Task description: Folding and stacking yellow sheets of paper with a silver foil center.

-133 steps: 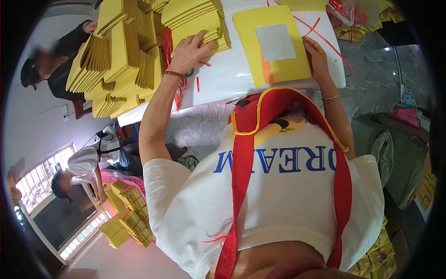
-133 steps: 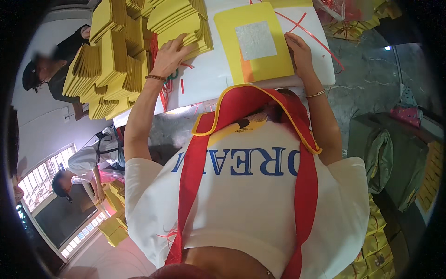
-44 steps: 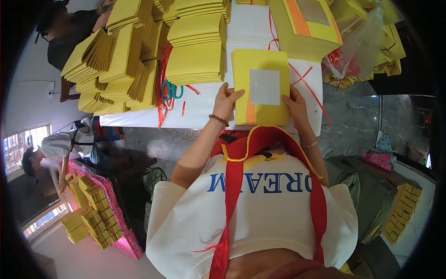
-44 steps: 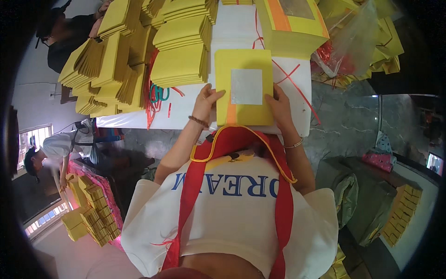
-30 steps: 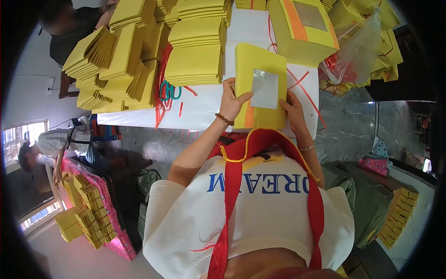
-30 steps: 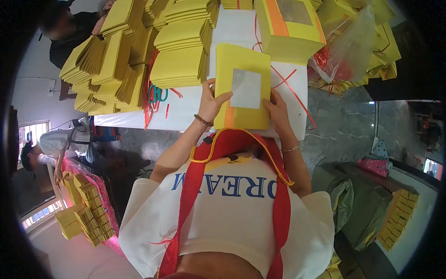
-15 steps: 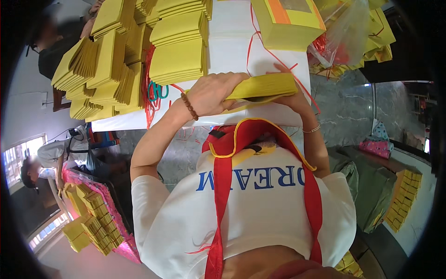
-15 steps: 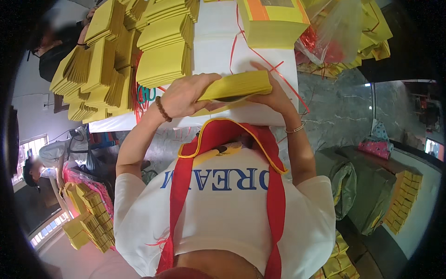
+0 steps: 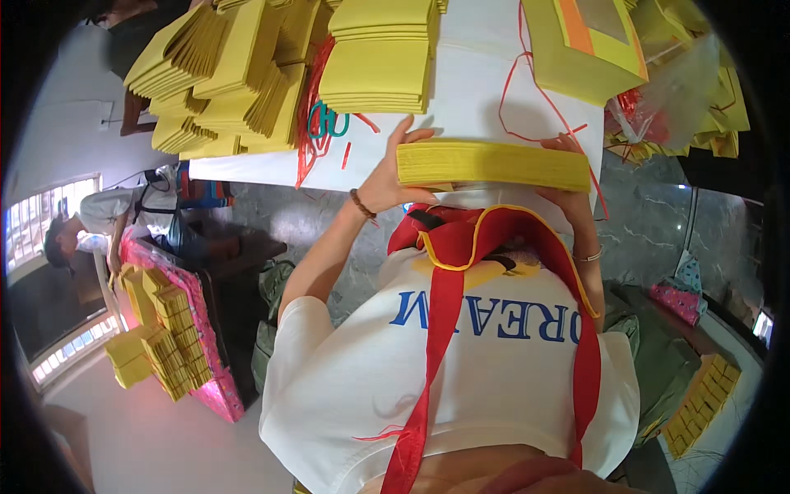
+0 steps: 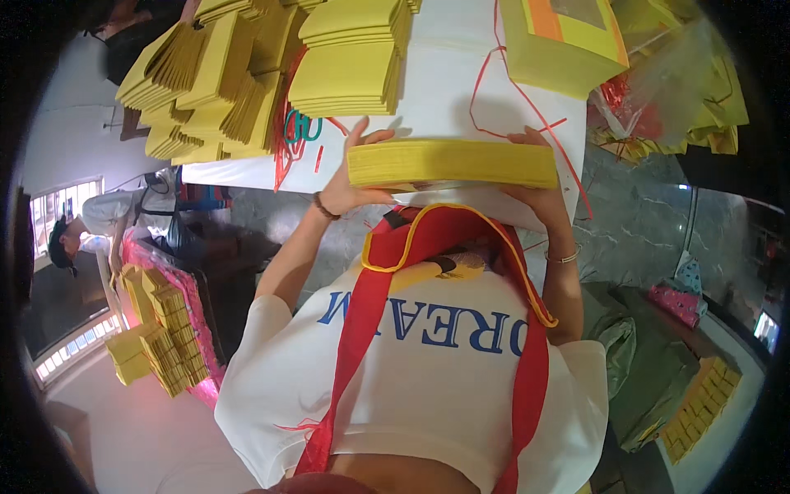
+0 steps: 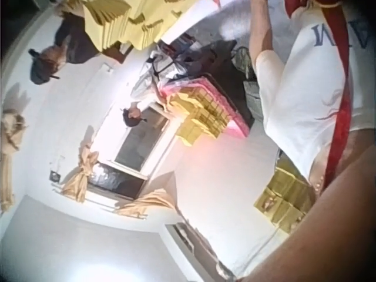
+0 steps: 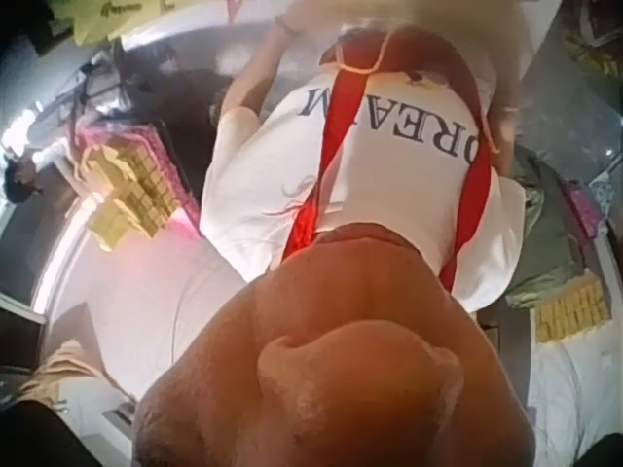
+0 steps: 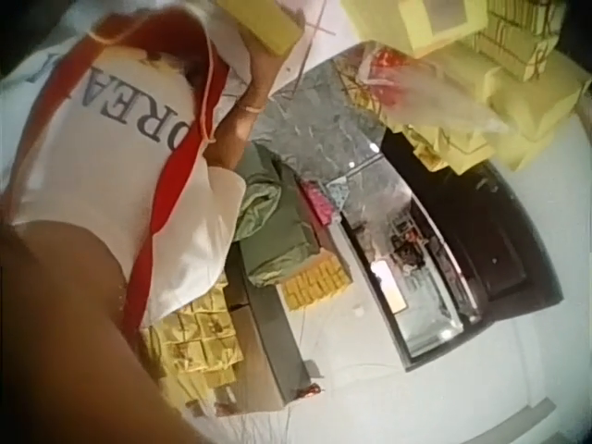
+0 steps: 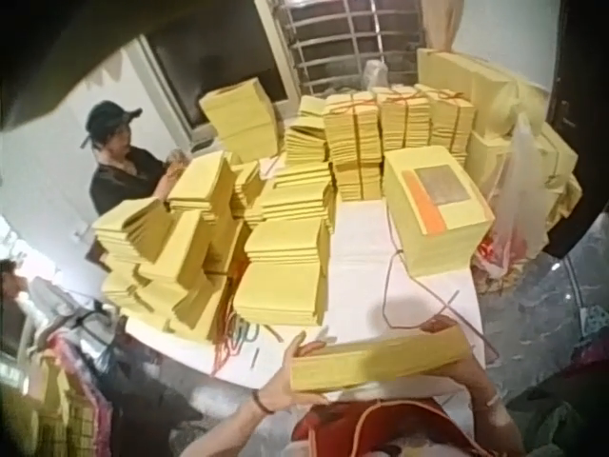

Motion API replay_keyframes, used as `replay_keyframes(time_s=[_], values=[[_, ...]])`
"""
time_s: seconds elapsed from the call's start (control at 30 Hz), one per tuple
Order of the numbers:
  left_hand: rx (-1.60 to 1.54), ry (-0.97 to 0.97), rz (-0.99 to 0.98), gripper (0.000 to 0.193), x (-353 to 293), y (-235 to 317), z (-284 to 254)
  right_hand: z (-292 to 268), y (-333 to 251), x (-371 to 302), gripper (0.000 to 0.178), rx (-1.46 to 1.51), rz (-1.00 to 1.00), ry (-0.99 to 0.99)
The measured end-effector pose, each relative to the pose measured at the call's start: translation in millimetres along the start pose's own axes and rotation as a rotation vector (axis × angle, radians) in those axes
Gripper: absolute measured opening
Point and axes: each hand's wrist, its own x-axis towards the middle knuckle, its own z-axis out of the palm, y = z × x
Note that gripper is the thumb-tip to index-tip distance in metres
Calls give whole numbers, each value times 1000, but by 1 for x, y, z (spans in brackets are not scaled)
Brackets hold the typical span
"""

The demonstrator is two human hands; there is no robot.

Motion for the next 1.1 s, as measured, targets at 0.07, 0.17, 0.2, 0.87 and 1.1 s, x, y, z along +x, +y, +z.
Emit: replay_keyframes(time_s=[0.07, 0.17, 0.2, 0.87, 1.1], values=[[83, 84, 38, 117, -4, -21, 6, 7, -5, 0, 79, -66, -75, 85], [311, 137, 50, 95, 8, -27, 5, -18, 21, -2, 88, -307, 83, -33], [480, 144, 92, 87, 13, -24, 5, -18, 16, -2, 88, -313, 85, -33], [128, 63, -389, 36, 20, 1, 14, -30, 5, 9, 53, -131, 358, -15], [-511, 301, -260, 49, -10, 1, 56, -38, -17, 18, 78, 430, 415, -4]])
